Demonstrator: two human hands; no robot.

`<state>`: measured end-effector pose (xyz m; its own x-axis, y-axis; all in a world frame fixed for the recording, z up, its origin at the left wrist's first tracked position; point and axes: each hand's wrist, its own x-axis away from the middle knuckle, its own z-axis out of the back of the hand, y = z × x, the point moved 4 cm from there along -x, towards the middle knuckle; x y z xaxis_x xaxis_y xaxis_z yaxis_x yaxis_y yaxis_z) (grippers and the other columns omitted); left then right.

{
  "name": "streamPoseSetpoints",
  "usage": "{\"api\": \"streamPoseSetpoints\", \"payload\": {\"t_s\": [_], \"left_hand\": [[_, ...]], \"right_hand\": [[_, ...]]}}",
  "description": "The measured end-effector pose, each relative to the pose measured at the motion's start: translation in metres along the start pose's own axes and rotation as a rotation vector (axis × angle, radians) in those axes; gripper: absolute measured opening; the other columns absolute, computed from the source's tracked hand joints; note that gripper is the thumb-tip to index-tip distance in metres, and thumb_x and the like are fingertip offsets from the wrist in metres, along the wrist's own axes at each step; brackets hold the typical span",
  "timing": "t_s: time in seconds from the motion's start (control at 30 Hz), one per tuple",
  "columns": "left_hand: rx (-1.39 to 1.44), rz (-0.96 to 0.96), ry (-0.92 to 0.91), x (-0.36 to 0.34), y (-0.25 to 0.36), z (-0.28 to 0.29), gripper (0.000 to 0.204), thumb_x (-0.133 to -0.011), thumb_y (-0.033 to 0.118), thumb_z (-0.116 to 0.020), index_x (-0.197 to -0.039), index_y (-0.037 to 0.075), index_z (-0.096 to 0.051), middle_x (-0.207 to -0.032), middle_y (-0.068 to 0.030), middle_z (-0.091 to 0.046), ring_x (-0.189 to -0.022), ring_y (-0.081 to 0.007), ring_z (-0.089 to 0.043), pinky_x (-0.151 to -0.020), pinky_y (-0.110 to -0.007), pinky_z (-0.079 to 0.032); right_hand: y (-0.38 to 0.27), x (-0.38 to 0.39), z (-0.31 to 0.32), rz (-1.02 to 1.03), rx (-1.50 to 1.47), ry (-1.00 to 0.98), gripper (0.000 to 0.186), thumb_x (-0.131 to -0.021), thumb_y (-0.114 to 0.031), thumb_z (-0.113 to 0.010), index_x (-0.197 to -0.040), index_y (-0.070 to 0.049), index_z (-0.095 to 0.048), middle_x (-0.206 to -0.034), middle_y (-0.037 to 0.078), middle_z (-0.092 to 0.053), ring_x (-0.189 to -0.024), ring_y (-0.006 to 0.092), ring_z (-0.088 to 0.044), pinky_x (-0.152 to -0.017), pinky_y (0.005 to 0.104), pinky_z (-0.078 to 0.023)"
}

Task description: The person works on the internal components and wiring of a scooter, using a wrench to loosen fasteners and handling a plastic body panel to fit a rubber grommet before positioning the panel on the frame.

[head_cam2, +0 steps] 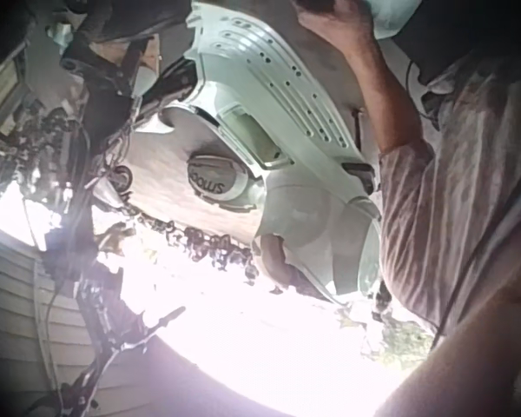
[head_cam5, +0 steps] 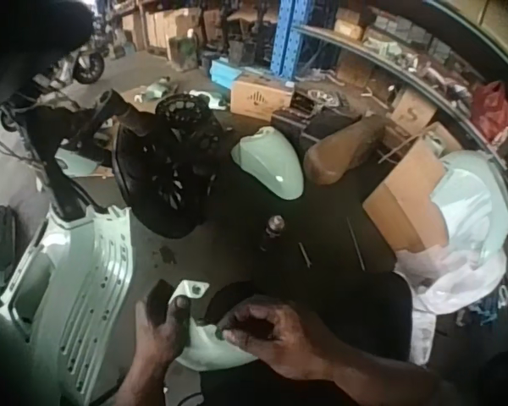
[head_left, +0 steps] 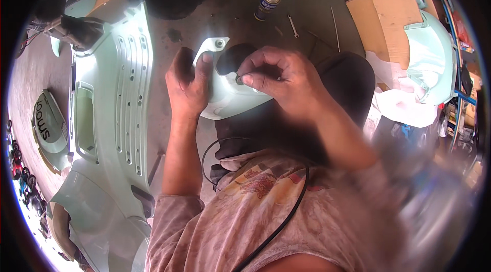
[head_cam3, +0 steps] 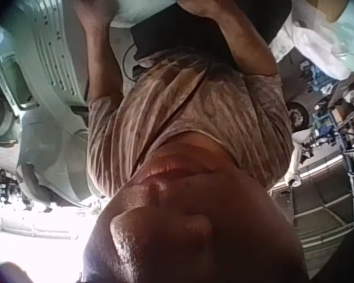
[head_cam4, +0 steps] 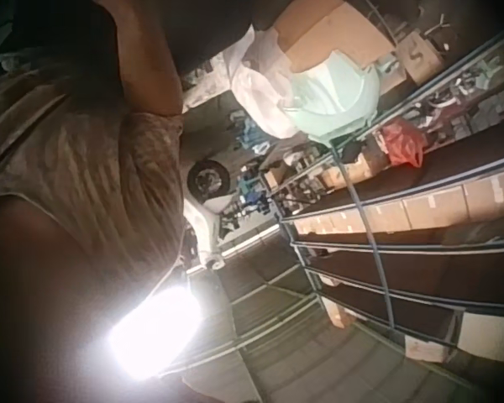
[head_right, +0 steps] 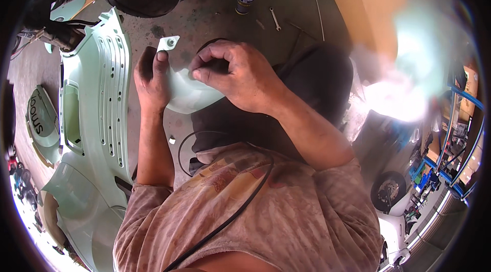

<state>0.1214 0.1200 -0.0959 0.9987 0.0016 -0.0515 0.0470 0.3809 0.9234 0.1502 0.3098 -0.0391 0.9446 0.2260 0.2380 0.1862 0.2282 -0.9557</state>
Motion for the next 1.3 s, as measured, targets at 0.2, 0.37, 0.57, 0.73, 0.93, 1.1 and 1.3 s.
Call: {"api": "streamPoseSetpoints", "payload": {"t_s": [0.2, 0.37, 0.57, 0.73, 0.93, 1.1, 1.3], "left_hand": [[0.031, -0.001, -0.013, 0.001, 0.006, -0.008, 0.054, -0.084, 0.048, -0.062, -0.072, -0.002, -0.045, -0.060, -0.0105, -0.044, -0.058, -0.0161, -0.038, -0.054, -0.031, -0.039], [0.077, 0.019, -0.044, 0.005, 0.009, -0.008, 0.054, -0.085, 0.047, -0.061, -0.072, -0.003, -0.046, -0.061, -0.0092, -0.045, -0.059, -0.0155, -0.038, -0.055, -0.031, -0.039], [0.049, -0.023, -0.094, 0.004, 0.022, -0.016, 0.042, -0.092, 0.036, -0.052, -0.076, -0.002, -0.047, -0.065, -0.0039, -0.043, -0.065, -0.0125, -0.036, -0.058, -0.028, -0.034], [-0.020, -0.090, -0.131, -0.001, 0.025, -0.021, 0.042, -0.092, 0.037, -0.052, -0.076, -0.001, -0.048, -0.066, -0.0035, -0.043, -0.065, -0.0125, -0.037, -0.059, -0.028, -0.034], [0.021, -0.175, -0.171, -0.013, 0.035, -0.035, 0.044, -0.094, 0.040, -0.047, -0.078, 0.000, -0.049, -0.064, -0.0013, -0.041, -0.064, -0.0116, -0.034, -0.056, -0.028, -0.030], [0.074, -0.163, -0.315, -0.017, 0.045, -0.075, 0.042, -0.096, 0.039, -0.044, -0.079, 0.001, -0.050, -0.067, 0.0010, -0.040, -0.065, -0.0101, -0.033, -0.057, -0.028, -0.028], [0.189, 0.037, -0.321, -0.035, -0.004, -0.110, 0.045, -0.097, 0.046, -0.039, -0.087, 0.005, -0.055, -0.076, -0.0018, -0.050, -0.069, -0.0125, -0.048, -0.064, -0.027, -0.040]], "right_hand": [[0.009, 0.001, 0.002, 0.016, -0.056, 0.030, 0.016, -0.079, -0.011, -0.066, -0.089, 0.000, -0.062, -0.083, 0.005, -0.063, -0.077, 0.0125, -0.059, -0.071, 0.0267, -0.047], [0.016, 0.001, 0.001, -0.136, -0.458, -0.046, 0.021, -0.076, -0.007, -0.068, -0.093, -0.001, -0.057, -0.081, 0.002, -0.058, -0.076, 0.0107, -0.057, -0.071, 0.0264, -0.047], [0.011, 0.009, 0.004, -0.025, -0.156, 0.020, 0.023, -0.075, -0.012, -0.067, -0.092, -0.001, -0.057, -0.081, 0.005, -0.060, -0.074, 0.0108, -0.057, -0.070, 0.0269, -0.047], [0.011, 0.012, 0.011, -0.080, -0.072, -0.022, 0.026, -0.080, -0.005, -0.065, -0.104, -0.003, -0.056, -0.090, 0.003, -0.060, -0.083, 0.0088, -0.056, -0.076, 0.0250, -0.046], [0.011, 0.027, 0.028, -0.106, -0.398, 0.101, 0.025, -0.080, -0.007, -0.058, -0.103, 0.001, -0.057, -0.086, 0.006, -0.062, -0.080, 0.0099, -0.059, -0.072, 0.0244, -0.049], [0.015, 0.073, 0.066, 0.036, -0.288, 0.389, 0.029, -0.083, -0.005, -0.060, -0.110, 0.001, -0.054, -0.095, 0.008, -0.061, -0.087, 0.0117, -0.060, -0.078, 0.0259, -0.049], [0.021, 0.206, 0.168, 0.258, -0.098, 1.085, 0.026, -0.086, 0.000, -0.059, -0.111, 0.002, -0.054, -0.097, 0.009, -0.062, -0.088, 0.0159, -0.062, -0.077, 0.0267, -0.051]]}}
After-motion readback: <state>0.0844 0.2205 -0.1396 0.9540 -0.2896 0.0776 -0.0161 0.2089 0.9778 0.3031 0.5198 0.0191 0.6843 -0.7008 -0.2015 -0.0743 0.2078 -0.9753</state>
